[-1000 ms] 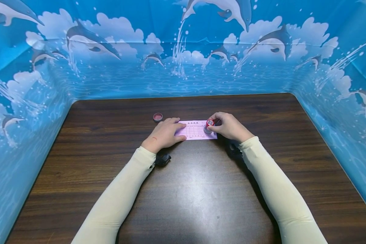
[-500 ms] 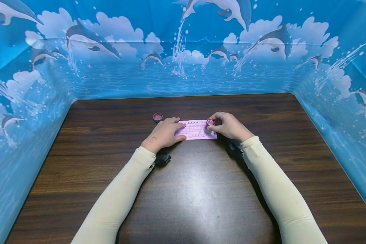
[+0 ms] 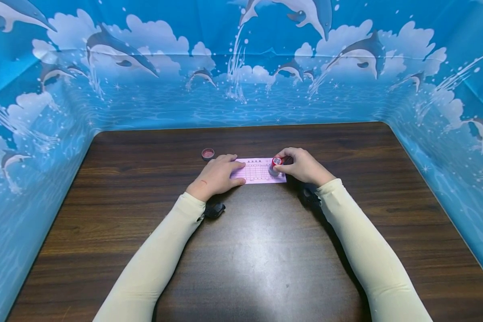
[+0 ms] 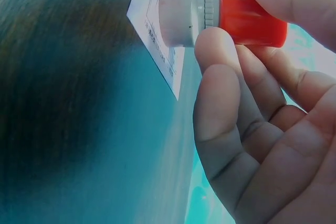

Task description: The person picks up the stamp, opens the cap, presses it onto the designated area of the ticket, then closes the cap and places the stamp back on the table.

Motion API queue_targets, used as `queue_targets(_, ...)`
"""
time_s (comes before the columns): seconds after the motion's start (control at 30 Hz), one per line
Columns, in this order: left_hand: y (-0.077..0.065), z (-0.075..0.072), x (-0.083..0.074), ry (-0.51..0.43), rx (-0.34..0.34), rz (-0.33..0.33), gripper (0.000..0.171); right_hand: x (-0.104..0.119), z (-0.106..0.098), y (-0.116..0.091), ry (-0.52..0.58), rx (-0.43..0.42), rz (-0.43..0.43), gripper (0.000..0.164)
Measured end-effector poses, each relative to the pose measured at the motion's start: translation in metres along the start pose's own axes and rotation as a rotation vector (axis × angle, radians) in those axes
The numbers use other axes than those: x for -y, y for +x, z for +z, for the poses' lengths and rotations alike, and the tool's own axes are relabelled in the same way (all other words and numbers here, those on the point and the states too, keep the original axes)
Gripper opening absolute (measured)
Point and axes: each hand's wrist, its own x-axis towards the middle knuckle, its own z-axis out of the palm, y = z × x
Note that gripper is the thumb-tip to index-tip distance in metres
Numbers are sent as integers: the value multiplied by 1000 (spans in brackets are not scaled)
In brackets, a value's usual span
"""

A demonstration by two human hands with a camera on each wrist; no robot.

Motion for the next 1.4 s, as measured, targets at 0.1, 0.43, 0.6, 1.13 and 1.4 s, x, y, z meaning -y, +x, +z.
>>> queue_targets(0.1, 0, 0, 0, 0, 1, -1, 61, -1, 0, 1, 2, 1, -5, 26)
queue_targets(0.43, 0, 1, 1, 3, 6, -4, 61, -2, 0, 1, 7, 4, -1, 26)
queue_targets(0.6, 0, 1, 1, 9, 8, -8, 62, -4, 0, 2, 6, 6, -3, 25)
queue_targets(1.13, 0, 0, 0, -12, -13, 8, 60, -5, 1, 2, 13, 10, -6, 25)
queue_targets(1.4, 0, 1, 0, -16, -8, 8, 64, -5, 1, 2, 10, 9, -3, 25)
